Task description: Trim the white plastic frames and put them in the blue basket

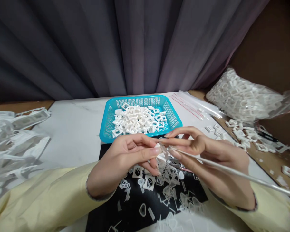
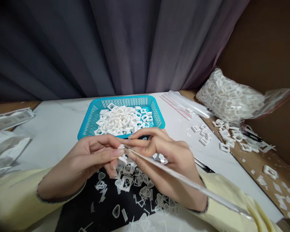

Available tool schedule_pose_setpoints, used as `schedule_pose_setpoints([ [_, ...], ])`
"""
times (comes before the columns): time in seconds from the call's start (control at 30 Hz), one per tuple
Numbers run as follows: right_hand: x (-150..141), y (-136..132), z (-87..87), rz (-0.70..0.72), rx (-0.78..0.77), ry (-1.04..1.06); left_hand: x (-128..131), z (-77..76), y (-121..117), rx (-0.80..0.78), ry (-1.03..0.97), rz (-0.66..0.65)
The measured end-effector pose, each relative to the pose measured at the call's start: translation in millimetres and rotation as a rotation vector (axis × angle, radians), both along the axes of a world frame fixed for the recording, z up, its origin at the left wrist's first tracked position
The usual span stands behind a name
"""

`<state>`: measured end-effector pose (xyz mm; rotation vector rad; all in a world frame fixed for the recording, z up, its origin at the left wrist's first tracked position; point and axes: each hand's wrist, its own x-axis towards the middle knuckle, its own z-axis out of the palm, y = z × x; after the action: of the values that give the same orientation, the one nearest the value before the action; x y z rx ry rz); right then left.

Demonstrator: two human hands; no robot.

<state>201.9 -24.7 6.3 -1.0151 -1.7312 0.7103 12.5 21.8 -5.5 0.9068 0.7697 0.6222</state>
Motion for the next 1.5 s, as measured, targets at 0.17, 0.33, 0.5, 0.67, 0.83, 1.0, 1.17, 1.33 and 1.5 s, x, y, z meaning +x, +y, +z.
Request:
schedule_pose_setpoints([
  [0.17,-3,0,-7.2,0.02,-0.002,-0.027,-1,-0.4,0,-0.017,-0.006,0.034],
  [0.33,-6,2,-8.9,-0.01,0.037,-0.068,-1,-0.4,0,-0.027,-0.004,0.046],
  [0.5,-9,0,-13.2,-0.053,0.142,-0.078,1,1.1,-1,-0.05,0.002,0.09],
  [0.67,-11,1,-17.4,-0.056,0.19,-0.126,1,1.5,-2,-0.052,0.009,0.11],
  [0.83,-11,2,-15.8,-0.06,0.138,-0.095,1,1.1,0,-0.036,0.066,0.119],
  [1.0,-9,5,-19.3,-0.014,0.021,-0.003,4,1.7,-1,-0.035,0.09,0.144],
  [1.17,-8,5,-23.9,-0.014,-0.031,0.077,7,3.4,-5,-0.026,0.107,0.211],
  [1.33,-9,5,-21.5,-0.033,-0.072,0.096,6,4.1,-5,-0.034,0.112,0.194],
  [1.5,-10,7,-19.2,-0.037,-0.091,0.119,4,5.4,-4,-0.045,0.121,0.149],
])
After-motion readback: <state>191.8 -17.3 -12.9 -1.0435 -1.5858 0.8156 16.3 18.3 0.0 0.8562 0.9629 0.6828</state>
